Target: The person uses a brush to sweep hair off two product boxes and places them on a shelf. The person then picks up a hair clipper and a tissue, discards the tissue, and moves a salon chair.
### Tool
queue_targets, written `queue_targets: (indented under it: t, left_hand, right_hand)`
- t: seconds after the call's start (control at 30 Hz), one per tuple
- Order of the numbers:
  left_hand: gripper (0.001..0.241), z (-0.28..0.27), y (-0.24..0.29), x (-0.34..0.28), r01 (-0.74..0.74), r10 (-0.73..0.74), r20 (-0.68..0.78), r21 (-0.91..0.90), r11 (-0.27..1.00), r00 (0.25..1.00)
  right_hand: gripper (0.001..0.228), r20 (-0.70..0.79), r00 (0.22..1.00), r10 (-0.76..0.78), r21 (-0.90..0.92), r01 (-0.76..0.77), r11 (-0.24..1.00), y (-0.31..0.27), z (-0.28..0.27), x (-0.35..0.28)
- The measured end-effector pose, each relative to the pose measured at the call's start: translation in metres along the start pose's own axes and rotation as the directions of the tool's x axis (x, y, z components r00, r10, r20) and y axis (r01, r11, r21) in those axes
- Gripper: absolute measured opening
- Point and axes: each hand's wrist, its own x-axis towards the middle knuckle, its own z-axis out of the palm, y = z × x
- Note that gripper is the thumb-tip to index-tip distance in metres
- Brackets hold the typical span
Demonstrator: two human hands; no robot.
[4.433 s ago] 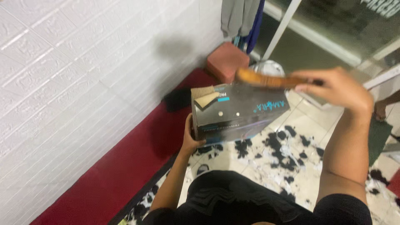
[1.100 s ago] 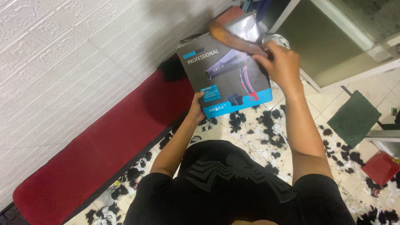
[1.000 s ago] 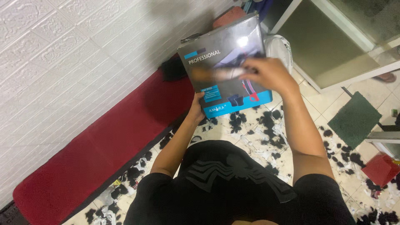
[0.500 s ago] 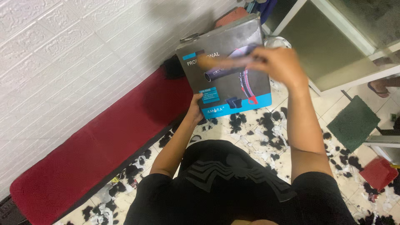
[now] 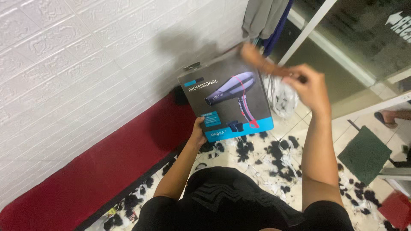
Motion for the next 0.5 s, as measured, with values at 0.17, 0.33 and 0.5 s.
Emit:
queue_targets:
  t: [0.17, 0.33, 0.5]
  left_hand:
    - [0.067, 0.004, 0.003, 0.005, -0.024, 0.025, -0.011, 0.090, 0.996, 1.000]
    - [0.070, 0.008, 0.004, 0.004, -0.025, 0.025, 0.025, 0.027, 0.999, 0.999]
    - [0.076, 0.000, 0.001, -0.002, -0.036, 0.036, 0.004, 0.017, 0.999, 0.999]
  right_hand:
    - [0.034, 0.024, 0.999, 0.031, -0.100, -0.029, 0.995, 0.000, -0.004, 0.000]
    - [0.036, 0.099, 0.995, -0.015, -0.062, 0.021, 0.998, 0.000, -0.007, -0.003]
    - [0.032, 0.000, 0.987, 0.161, -0.066, -0.160, 0.985, 0.016, -0.018, -0.018]
